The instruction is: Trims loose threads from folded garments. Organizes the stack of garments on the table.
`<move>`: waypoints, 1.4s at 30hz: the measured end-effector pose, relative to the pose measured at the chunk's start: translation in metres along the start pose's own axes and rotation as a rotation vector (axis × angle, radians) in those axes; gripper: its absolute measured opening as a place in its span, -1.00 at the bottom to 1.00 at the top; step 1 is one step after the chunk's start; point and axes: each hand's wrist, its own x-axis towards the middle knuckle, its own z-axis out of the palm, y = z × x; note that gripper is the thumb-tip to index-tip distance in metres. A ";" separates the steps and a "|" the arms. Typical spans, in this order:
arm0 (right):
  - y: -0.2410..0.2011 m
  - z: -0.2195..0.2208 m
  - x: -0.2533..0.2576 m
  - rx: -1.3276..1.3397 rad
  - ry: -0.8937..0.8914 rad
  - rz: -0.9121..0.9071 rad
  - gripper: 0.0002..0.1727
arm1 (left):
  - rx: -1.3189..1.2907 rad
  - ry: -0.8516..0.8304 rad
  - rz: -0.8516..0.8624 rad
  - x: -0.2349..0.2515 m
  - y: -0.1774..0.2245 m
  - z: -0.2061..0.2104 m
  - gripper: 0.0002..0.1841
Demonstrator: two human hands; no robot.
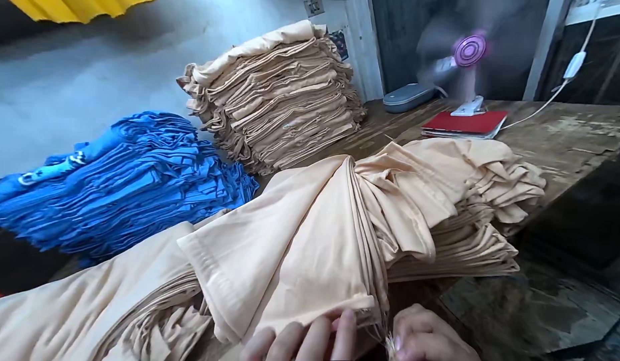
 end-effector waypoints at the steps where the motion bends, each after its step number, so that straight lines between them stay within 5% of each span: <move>1: 0.001 -0.001 -0.002 -0.026 -0.039 -0.020 -0.97 | -0.035 -0.065 -0.061 0.004 -0.001 0.003 -0.70; 5: 0.007 -0.015 -0.004 -0.480 -0.268 -0.071 -0.84 | -0.297 -0.174 -0.313 0.022 -0.056 -0.015 -0.83; 7: 0.006 -0.024 0.000 -0.660 -0.323 -0.084 -0.63 | -0.219 0.234 -0.519 0.025 -0.094 -0.025 -0.91; 9: 0.004 -0.023 0.003 -0.696 -0.266 -0.084 -0.55 | -0.136 0.526 -0.691 0.038 -0.108 -0.022 -0.78; 12: 0.006 -0.007 0.015 -0.702 -0.221 -0.081 -0.61 | -0.225 0.225 -0.566 0.036 -0.067 -0.010 -0.70; 16: 0.011 -0.014 0.018 -0.581 -0.090 -0.043 -0.95 | -0.294 -0.053 -0.466 0.016 -0.034 0.008 -0.60; 23: 0.003 0.005 0.025 -0.687 0.025 0.081 -0.43 | -0.219 -0.074 -0.478 0.023 -0.014 0.005 -0.53; 27: 0.017 0.021 0.019 -0.777 0.153 0.026 -0.87 | -0.284 -0.136 -0.470 0.021 -0.006 0.012 -0.48; 30: 0.006 0.006 0.010 -0.685 0.130 0.047 -0.79 | -0.440 -0.234 -0.453 0.013 -0.016 0.003 -0.45; 33: 0.003 0.002 0.004 -0.612 0.122 0.053 -0.76 | -0.518 -0.237 -0.364 0.009 -0.014 -0.002 -0.71; 42: 0.006 0.003 0.014 -0.699 0.138 -0.132 -0.71 | -0.228 -0.167 -0.134 0.022 0.009 0.016 -0.87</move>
